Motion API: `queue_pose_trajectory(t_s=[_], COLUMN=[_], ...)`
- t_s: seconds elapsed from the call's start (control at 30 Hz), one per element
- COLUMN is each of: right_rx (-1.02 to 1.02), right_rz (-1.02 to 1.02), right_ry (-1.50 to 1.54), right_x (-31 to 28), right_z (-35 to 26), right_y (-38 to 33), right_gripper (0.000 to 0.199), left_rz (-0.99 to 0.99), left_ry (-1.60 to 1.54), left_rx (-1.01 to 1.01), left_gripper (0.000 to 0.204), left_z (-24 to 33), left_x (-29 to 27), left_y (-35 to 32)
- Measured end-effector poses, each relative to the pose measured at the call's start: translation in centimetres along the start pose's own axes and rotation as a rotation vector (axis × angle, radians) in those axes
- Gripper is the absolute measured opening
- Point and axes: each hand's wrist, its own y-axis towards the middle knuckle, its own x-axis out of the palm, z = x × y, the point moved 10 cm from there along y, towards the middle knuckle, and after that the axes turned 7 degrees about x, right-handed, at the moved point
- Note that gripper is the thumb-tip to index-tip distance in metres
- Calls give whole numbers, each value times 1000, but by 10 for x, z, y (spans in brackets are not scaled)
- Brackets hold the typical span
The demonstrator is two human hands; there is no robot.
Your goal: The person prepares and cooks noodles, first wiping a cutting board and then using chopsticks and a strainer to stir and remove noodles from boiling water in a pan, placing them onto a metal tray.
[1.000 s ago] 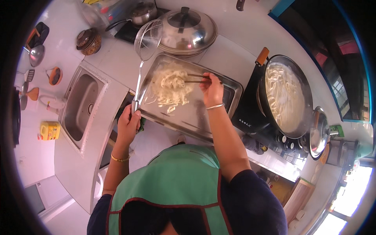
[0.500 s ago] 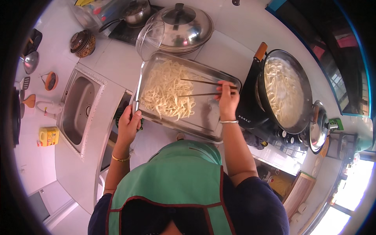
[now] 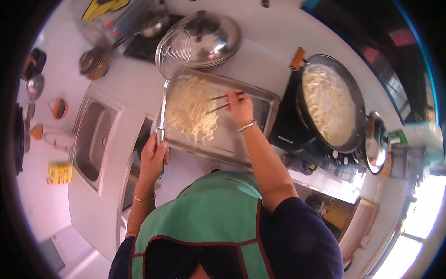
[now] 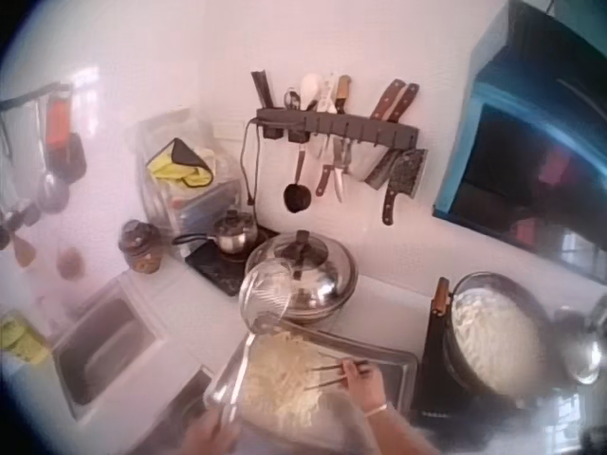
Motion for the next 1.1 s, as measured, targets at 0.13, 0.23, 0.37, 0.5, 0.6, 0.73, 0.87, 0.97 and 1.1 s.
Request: queue_pose_trajectory(t_s=[0.13,0.23,0.37,0.5,0.6,0.73,0.87,0.97,1.1], right_rx=[-205,-474,-615,-430,-497,-603,-606,-702,-740], right_rz=[62,289,665,412,219,215,293,369,540], right_ry=[-64,63,-103,-307,-515,-682,-764,-767,-597], right_x=[-78,-178,-287,-297,-275,-284,-321,-356,-421], right_z=[-132,-210,-231,-189,-175,-183,-188,-196,-221], right_y=[-87,-182,-243,-189,-148,-125,-119,-124,-151], right_gripper=[23,24,19,15,13,14,15,15,17], left_rz=[-161,-293,-469,-517,-499,-493,-520,-519,-611], left_ry=[-169,-246,142,350,656,809,936,928,741], left_rx=[19,71,350,671,727,661,582,523,220], left_gripper=[26,37,50,57,57,57,56,56,57], left_z=[49,79,141,172,173,170,166,159,135], left_x=[58,111,190,263,302,331,350,357,356], left_y=[16,28,42,51,64,76,73,68,66])
